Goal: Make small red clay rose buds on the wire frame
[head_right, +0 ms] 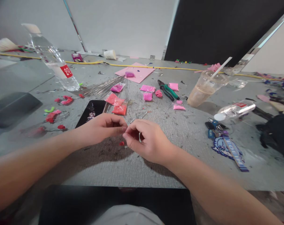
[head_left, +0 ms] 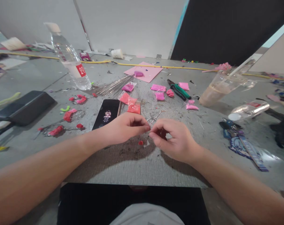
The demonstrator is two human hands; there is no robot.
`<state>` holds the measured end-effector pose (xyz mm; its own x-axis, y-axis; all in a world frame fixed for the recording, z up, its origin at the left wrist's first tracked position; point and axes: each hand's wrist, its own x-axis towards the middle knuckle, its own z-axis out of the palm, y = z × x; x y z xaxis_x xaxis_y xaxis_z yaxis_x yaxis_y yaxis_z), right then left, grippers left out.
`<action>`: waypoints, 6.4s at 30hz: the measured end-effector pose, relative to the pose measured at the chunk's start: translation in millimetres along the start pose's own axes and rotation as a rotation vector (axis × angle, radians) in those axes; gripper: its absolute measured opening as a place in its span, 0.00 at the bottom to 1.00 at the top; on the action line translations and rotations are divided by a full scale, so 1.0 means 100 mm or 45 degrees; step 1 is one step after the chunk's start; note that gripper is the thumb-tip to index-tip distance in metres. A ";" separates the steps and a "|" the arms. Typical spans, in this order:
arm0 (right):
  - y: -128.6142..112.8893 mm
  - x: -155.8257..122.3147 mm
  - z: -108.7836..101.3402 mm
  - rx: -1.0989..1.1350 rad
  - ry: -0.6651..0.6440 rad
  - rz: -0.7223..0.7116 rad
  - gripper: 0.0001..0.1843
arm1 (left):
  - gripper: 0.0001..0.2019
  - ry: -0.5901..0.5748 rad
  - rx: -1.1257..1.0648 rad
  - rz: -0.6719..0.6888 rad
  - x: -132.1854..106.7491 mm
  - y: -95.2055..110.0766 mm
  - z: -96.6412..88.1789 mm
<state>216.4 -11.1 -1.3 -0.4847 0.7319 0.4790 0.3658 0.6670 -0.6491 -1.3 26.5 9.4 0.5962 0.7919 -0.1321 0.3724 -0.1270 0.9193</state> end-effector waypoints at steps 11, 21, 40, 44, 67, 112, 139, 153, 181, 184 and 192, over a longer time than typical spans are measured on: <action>0.07 0.00 0.02 -0.036 0.061 -0.241 0.04 | 0.10 -0.122 -0.110 0.060 -0.03 0.01 0.00; 0.04 0.02 -0.02 0.022 0.072 -0.325 0.09 | 0.10 -0.119 -0.198 0.034 -0.04 -0.01 -0.03; 0.06 0.02 -0.02 0.288 -0.015 0.150 0.03 | 0.09 0.042 0.149 0.194 -0.10 0.06 0.06; 0.09 0.00 0.02 0.482 0.020 0.356 0.03 | 0.08 0.109 0.188 0.230 -0.12 0.07 0.10; -0.03 0.00 -0.02 0.556 0.117 0.369 0.03 | 0.08 0.165 0.083 0.203 -0.11 0.12 0.04; 0.06 0.03 -0.10 -0.190 -0.852 0.116 0.04 | 0.10 -0.498 0.868 0.456 0.10 -0.12 -0.34; 0.03 0.06 -0.15 1.350 -0.258 0.784 0.06 | 0.12 -0.529 0.748 0.597 0.12 -0.20 -0.28; 0.04 0.06 -0.14 1.419 -0.200 0.820 0.06 | 0.05 -0.479 0.739 0.622 0.17 -0.25 -0.28; -0.21 -0.07 -0.07 0.454 0.278 0.158 0.04 | 0.06 0.293 0.502 1.035 -0.18 0.08 -0.09; -0.22 -0.06 -0.09 0.507 0.246 0.175 0.03 | 0.05 0.309 0.495 1.030 -0.20 0.07 -0.08; -0.21 -0.04 -0.07 0.746 0.195 0.260 0.02 | 0.06 0.278 0.438 1.069 -0.17 0.10 -0.08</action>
<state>216.1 -26.9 13.9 -0.3161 0.8769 0.3621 -0.0772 0.3566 -0.9310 -13.9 16.7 23.7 0.6316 0.4509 0.6308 0.0913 -0.8511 0.5170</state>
